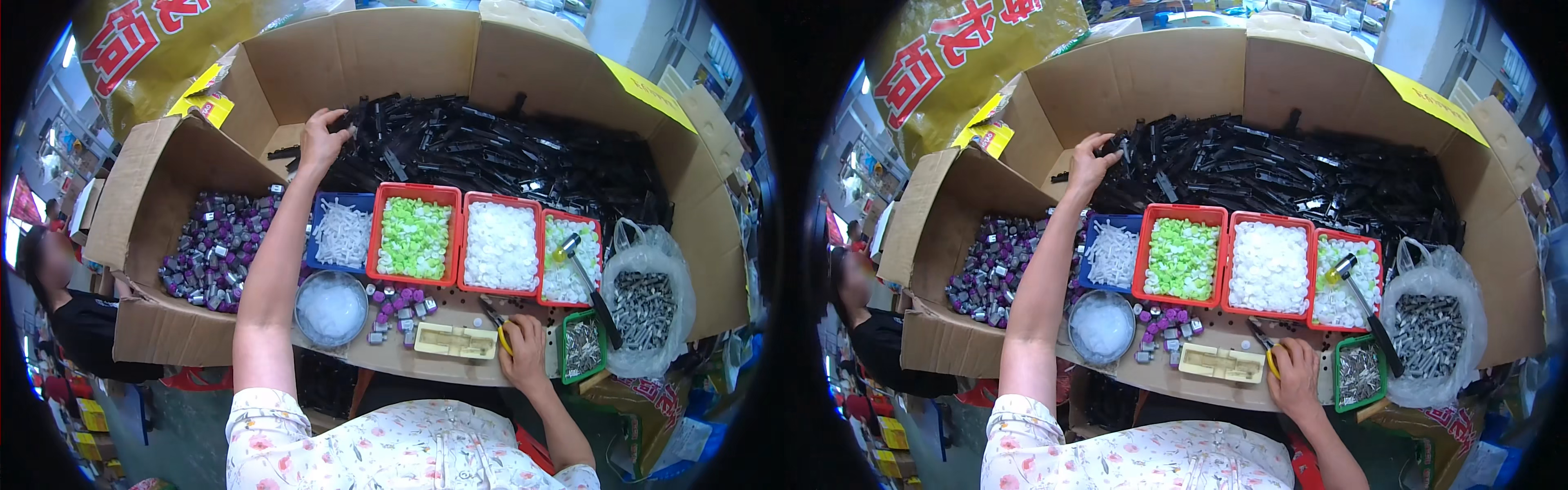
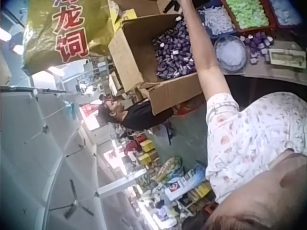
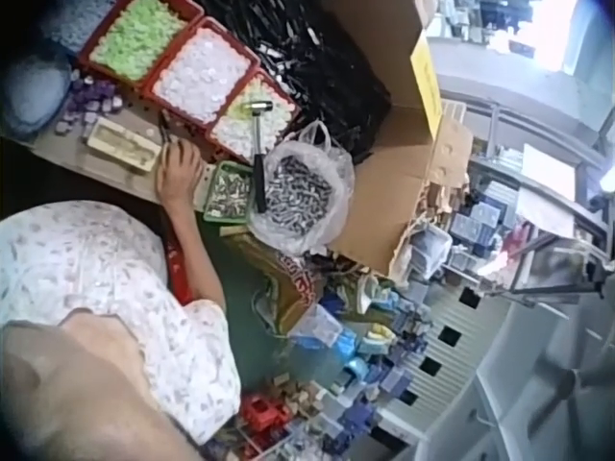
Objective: Assemble small plastic and metal components at a workbench in a factory environment.
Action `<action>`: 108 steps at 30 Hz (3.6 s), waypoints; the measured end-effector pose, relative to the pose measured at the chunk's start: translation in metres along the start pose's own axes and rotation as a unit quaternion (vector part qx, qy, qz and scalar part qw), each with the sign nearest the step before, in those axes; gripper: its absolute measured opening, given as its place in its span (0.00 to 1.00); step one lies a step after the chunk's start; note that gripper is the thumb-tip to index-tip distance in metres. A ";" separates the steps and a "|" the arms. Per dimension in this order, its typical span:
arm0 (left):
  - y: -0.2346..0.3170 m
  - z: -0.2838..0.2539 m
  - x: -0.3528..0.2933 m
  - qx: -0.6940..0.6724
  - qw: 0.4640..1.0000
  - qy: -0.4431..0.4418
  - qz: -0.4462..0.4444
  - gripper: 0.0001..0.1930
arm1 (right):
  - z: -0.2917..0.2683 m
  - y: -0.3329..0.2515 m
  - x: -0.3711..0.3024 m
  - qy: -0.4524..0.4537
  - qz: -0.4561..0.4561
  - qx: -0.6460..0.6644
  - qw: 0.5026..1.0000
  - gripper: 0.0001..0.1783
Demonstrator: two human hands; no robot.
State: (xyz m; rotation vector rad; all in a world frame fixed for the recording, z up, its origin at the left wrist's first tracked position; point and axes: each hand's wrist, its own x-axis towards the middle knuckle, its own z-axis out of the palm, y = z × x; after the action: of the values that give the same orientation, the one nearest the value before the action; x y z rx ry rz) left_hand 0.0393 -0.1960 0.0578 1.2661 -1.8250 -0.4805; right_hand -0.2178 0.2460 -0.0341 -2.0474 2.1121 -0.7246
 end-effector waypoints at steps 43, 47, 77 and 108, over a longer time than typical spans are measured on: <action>0.114 -0.036 -0.334 -0.099 0.972 -0.192 0.090 0.16 | -0.081 -0.004 -0.131 0.171 0.284 0.455 0.827 0.08; 0.124 -0.035 -0.342 -0.111 0.970 -0.194 0.089 0.13 | -0.059 0.028 -0.202 0.166 0.368 0.467 0.787 0.09; 0.177 -0.078 -0.400 0.024 0.944 -0.284 0.166 0.10 | 0.179 0.224 -0.205 0.154 0.388 0.559 0.717 0.13; -0.038 -0.045 -0.033 0.260 0.933 -0.199 0.148 0.12 | 0.196 0.182 -0.325 -0.166 0.435 0.271 0.843 0.10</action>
State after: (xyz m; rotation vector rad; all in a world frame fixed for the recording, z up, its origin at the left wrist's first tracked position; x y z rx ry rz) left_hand 0.1019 -0.1750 0.0430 1.2531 -2.5595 -0.0781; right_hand -0.2782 0.5050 -0.3598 -0.7177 1.9931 -0.6280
